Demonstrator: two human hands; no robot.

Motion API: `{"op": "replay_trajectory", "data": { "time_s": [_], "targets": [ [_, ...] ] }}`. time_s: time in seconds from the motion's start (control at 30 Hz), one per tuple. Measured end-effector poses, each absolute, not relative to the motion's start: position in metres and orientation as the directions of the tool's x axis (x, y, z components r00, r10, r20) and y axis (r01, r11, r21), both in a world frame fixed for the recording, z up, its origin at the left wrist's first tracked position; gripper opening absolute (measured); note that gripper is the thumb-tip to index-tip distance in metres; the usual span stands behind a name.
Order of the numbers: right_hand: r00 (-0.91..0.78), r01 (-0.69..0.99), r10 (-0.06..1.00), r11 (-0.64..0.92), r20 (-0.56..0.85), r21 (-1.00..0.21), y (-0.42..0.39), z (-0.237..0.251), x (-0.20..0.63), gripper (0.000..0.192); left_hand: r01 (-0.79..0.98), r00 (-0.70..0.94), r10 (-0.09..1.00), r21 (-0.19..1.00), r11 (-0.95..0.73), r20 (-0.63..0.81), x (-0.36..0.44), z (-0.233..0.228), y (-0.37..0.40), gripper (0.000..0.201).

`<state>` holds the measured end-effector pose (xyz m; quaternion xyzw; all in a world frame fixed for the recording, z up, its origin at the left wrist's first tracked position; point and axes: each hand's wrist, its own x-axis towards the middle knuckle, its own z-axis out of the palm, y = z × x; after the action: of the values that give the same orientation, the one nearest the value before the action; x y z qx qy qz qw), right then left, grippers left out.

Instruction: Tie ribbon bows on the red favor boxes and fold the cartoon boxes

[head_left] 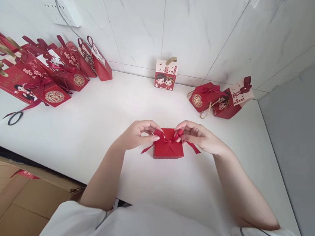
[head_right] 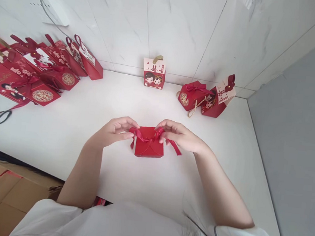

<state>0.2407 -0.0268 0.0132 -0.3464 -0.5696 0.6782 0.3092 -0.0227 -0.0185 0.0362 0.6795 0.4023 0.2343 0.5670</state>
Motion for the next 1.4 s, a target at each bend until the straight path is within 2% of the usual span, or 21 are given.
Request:
{"op": "replay_trajectory", "data": {
  "time_s": [0.03,0.1,0.23,0.37,0.43,0.6,0.67,0.73,0.83,0.93,1.0,1.13,1.23,1.3,1.4],
  "targets": [
    [-0.58,0.012,0.802,-0.163,-0.139,-0.987,-0.028,0.017,0.242,0.019,0.269,0.59,0.793,0.963,-0.016,-0.152,-0.028,0.038,-0.017,0.03],
    [-0.549,0.087,0.814,-0.173,-0.192,-0.981,-0.029,0.022,0.244,0.026,0.288,0.59,0.785,0.958,0.016,-0.191,-0.036,0.041,-0.016,0.031],
    [-0.397,0.248,0.878,-0.177,-0.266,-0.953,-0.032,0.025,0.243,0.049,0.484,0.512,0.817,0.875,-0.019,-0.265,-0.04,0.037,-0.014,0.047],
    [-0.43,0.337,0.851,-0.157,-0.301,-0.928,-0.033,0.024,0.243,0.064,0.595,0.565,0.732,0.802,-0.042,-0.381,-0.035,0.032,-0.014,0.048],
    [-0.452,0.346,0.838,-0.152,-0.307,-0.926,-0.033,0.025,0.244,0.063,0.604,0.595,0.692,0.796,-0.049,-0.409,-0.033,0.03,-0.015,0.045],
    [-0.46,0.41,0.834,-0.105,-0.305,-0.906,-0.032,0.022,0.244,0.044,0.536,0.702,0.598,0.84,-0.085,-0.388,-0.032,0.03,-0.014,0.032],
    [-0.462,0.38,0.837,-0.11,-0.291,-0.918,-0.03,0.02,0.246,0.04,0.486,0.719,0.607,0.869,-0.09,-0.339,-0.032,0.03,-0.012,0.027],
    [-0.449,0.297,0.854,-0.133,-0.261,-0.946,-0.027,0.018,0.248,0.038,0.447,0.692,0.663,0.891,-0.084,-0.285,-0.033,0.029,-0.009,0.026],
    [-0.422,0.161,0.875,-0.186,-0.237,-0.969,-0.022,0.017,0.251,0.037,0.401,0.629,0.745,0.914,-0.067,-0.222,-0.033,0.025,-0.005,0.027],
    [-0.43,0.093,0.868,-0.23,-0.247,-0.969,-0.018,0.014,0.252,0.036,0.344,0.599,0.777,0.938,-0.03,-0.195,-0.03,0.021,-0.003,0.029],
    [-0.436,0.057,0.863,-0.255,-0.254,-0.965,-0.016,0.01,0.252,0.036,0.331,0.613,0.752,0.943,0.032,-0.24,-0.028,0.02,-0.003,0.028],
    [-0.412,-0.001,0.864,-0.319,-0.29,-0.948,-0.013,0.0,0.255,0.036,0.353,0.678,0.629,0.919,0.175,-0.38,-0.028,0.017,-0.003,0.024],
    [-0.436,-0.028,0.83,-0.399,-0.348,-0.917,-0.011,-0.002,0.258,0.035,0.359,0.675,0.613,0.909,0.211,-0.409,-0.032,0.015,0.0,0.026],
    [-0.455,-0.042,0.815,-0.422,-0.358,-0.906,-0.011,-0.001,0.258,0.034,0.321,0.668,0.647,0.927,0.195,-0.368,-0.034,0.013,0.001,0.026],
    [-0.489,-0.045,0.8,-0.422,-0.348,-0.906,-0.012,0.002,0.257,0.031,0.18,0.627,0.755,0.978,0.103,-0.195,-0.03,0.011,-0.002,0.023]
  ]
}}
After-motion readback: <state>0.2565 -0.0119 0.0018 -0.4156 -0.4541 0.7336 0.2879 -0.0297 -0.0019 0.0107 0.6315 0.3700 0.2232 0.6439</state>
